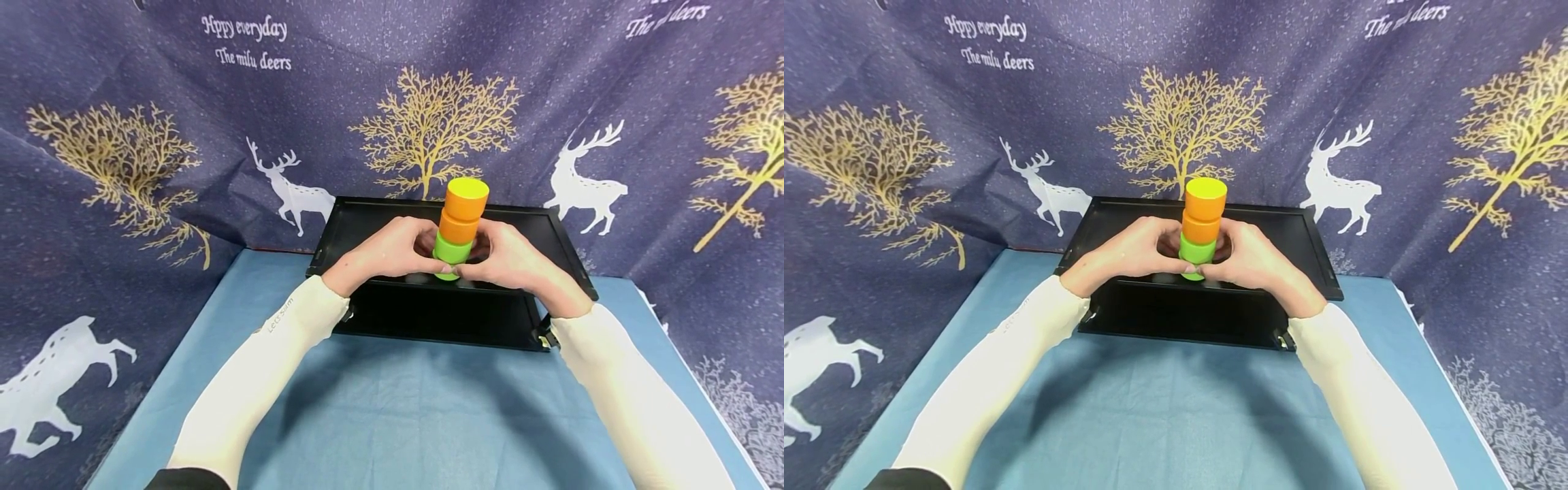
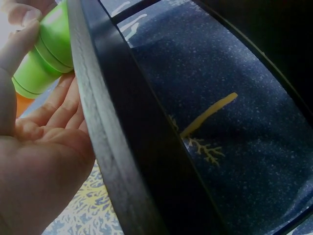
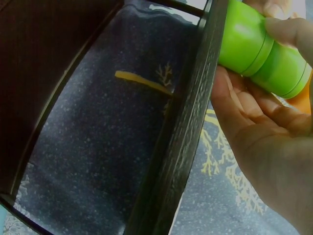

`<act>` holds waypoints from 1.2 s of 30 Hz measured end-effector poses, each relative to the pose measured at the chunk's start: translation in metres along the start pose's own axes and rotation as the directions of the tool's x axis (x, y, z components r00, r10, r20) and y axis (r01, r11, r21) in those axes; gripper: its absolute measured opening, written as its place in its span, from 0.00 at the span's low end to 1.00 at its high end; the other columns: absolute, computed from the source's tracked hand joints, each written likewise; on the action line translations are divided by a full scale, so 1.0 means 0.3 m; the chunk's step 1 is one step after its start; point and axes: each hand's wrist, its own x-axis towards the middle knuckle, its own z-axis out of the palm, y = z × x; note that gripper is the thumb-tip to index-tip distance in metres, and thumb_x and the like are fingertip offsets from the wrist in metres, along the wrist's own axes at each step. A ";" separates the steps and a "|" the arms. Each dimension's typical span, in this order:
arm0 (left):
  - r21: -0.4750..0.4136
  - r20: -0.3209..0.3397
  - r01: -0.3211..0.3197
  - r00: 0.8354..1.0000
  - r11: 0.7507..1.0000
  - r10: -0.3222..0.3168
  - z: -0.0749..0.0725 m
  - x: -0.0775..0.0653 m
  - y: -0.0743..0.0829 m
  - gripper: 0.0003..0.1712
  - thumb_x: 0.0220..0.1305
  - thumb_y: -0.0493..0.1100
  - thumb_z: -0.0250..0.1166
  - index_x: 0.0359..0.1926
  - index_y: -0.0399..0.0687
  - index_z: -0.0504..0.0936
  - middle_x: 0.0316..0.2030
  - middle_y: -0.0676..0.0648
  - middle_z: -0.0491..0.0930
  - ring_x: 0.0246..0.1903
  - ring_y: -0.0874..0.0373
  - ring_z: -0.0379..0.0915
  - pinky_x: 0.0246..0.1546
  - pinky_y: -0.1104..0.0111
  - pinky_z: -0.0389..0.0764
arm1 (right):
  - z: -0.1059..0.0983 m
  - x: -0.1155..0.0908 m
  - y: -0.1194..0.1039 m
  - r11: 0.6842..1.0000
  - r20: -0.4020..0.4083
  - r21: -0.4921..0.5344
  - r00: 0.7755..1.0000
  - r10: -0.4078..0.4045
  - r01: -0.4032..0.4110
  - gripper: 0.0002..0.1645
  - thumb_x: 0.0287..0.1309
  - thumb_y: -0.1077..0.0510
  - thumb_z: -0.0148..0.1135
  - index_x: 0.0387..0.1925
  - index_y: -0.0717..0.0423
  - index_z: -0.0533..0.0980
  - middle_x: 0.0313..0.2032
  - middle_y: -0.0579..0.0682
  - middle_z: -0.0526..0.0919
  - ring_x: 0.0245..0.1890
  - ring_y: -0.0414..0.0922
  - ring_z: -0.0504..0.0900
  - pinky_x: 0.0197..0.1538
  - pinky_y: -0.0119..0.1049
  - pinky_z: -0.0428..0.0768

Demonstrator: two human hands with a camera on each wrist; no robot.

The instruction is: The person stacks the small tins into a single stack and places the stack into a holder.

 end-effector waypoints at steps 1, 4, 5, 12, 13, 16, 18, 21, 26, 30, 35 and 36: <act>0.002 -0.003 0.001 1.000 1.000 -0.001 0.000 0.001 -0.001 0.28 0.64 0.52 0.79 0.60 0.47 0.83 0.46 0.56 0.89 0.44 0.65 0.85 0.51 0.69 0.85 | 0.000 0.002 0.001 1.000 0.000 -0.004 1.000 0.004 -0.004 0.31 0.55 0.60 0.80 0.59 0.59 0.77 0.51 0.55 0.86 0.47 0.50 0.89 0.57 0.49 0.86; 0.004 -0.009 0.003 1.000 1.000 -0.003 0.002 0.002 -0.003 0.27 0.64 0.52 0.78 0.60 0.47 0.83 0.45 0.56 0.89 0.44 0.65 0.85 0.51 0.69 0.85 | 0.000 0.004 0.001 1.000 0.000 -0.007 1.000 0.012 -0.012 0.31 0.56 0.60 0.80 0.60 0.59 0.77 0.52 0.55 0.86 0.48 0.51 0.89 0.58 0.50 0.85; 0.003 -0.010 0.003 1.000 1.000 -0.003 0.002 0.003 -0.004 0.27 0.64 0.52 0.78 0.59 0.47 0.83 0.45 0.56 0.89 0.44 0.65 0.86 0.51 0.69 0.85 | 0.000 0.004 0.001 1.000 0.001 -0.007 1.000 0.015 -0.015 0.31 0.56 0.60 0.80 0.60 0.59 0.77 0.52 0.55 0.86 0.48 0.51 0.89 0.58 0.50 0.85; 0.001 -0.016 0.002 1.000 1.000 -0.002 0.004 0.011 -0.010 0.28 0.65 0.51 0.78 0.61 0.46 0.82 0.45 0.55 0.89 0.44 0.65 0.85 0.51 0.69 0.85 | 0.000 0.007 0.003 1.000 -0.002 0.001 1.000 0.020 -0.020 0.32 0.58 0.60 0.79 0.62 0.59 0.76 0.54 0.56 0.85 0.50 0.52 0.89 0.59 0.51 0.84; 0.004 -0.016 0.003 1.000 1.000 -0.003 0.004 0.013 -0.011 0.28 0.65 0.51 0.78 0.61 0.46 0.82 0.46 0.55 0.89 0.44 0.65 0.85 0.51 0.69 0.85 | 0.001 0.008 0.003 1.000 -0.003 -0.003 1.000 0.020 -0.020 0.32 0.58 0.61 0.78 0.63 0.59 0.76 0.54 0.56 0.85 0.50 0.52 0.89 0.60 0.51 0.84; 0.013 -0.015 0.011 1.000 1.000 -0.011 0.006 0.018 -0.014 0.29 0.64 0.51 0.78 0.61 0.45 0.81 0.46 0.55 0.88 0.44 0.65 0.85 0.51 0.69 0.85 | 0.004 0.010 0.007 1.000 -0.005 -0.013 1.000 0.024 -0.024 0.33 0.58 0.61 0.78 0.63 0.59 0.75 0.55 0.57 0.85 0.50 0.52 0.89 0.60 0.51 0.84; 0.015 -0.014 0.016 1.000 1.000 -0.016 0.006 0.019 -0.015 0.29 0.64 0.51 0.78 0.62 0.45 0.81 0.47 0.55 0.88 0.44 0.65 0.85 0.51 0.69 0.85 | 0.006 0.011 0.012 1.000 -0.007 -0.015 1.000 0.027 -0.027 0.33 0.57 0.62 0.79 0.63 0.59 0.75 0.55 0.56 0.84 0.50 0.52 0.89 0.60 0.51 0.84; 0.012 -0.016 0.016 1.000 1.000 -0.016 0.006 0.020 -0.017 0.30 0.64 0.51 0.78 0.62 0.45 0.81 0.47 0.55 0.88 0.44 0.64 0.85 0.52 0.69 0.85 | 0.006 0.013 0.017 1.000 -0.009 -0.013 1.000 0.023 -0.023 0.34 0.57 0.62 0.79 0.63 0.59 0.75 0.55 0.56 0.84 0.50 0.52 0.89 0.60 0.51 0.84; 0.010 -0.026 0.027 0.999 1.000 -0.026 0.006 0.016 -0.017 0.30 0.64 0.51 0.79 0.62 0.46 0.80 0.47 0.54 0.88 0.45 0.64 0.85 0.52 0.69 0.85 | 0.008 0.013 0.017 1.000 -0.012 -0.008 1.000 0.017 -0.017 0.35 0.57 0.62 0.79 0.64 0.59 0.74 0.56 0.57 0.84 0.51 0.53 0.89 0.60 0.51 0.84; 0.007 -0.031 0.028 0.999 1.000 -0.028 0.007 0.015 -0.012 0.30 0.64 0.51 0.79 0.61 0.46 0.80 0.47 0.54 0.88 0.45 0.64 0.85 0.52 0.69 0.85 | 0.010 0.011 0.013 1.000 -0.019 -0.011 1.000 0.018 -0.018 0.35 0.57 0.63 0.79 0.64 0.59 0.74 0.57 0.57 0.84 0.52 0.53 0.88 0.60 0.51 0.84; 0.002 -0.031 0.024 0.999 1.000 -0.024 0.007 0.015 -0.012 0.29 0.64 0.50 0.79 0.61 0.46 0.80 0.47 0.54 0.87 0.45 0.64 0.85 0.52 0.69 0.84 | 0.011 0.010 0.012 1.000 -0.021 -0.008 0.999 0.025 -0.025 0.36 0.57 0.63 0.79 0.65 0.60 0.74 0.57 0.57 0.84 0.52 0.54 0.88 0.60 0.51 0.84; -0.001 -0.030 0.023 0.999 1.000 -0.023 0.007 0.015 -0.013 0.29 0.64 0.50 0.79 0.61 0.46 0.80 0.47 0.54 0.87 0.45 0.64 0.85 0.52 0.69 0.84 | 0.011 0.010 0.012 1.000 -0.021 -0.005 0.999 0.026 -0.026 0.36 0.57 0.63 0.79 0.65 0.59 0.73 0.57 0.57 0.84 0.52 0.54 0.88 0.60 0.52 0.84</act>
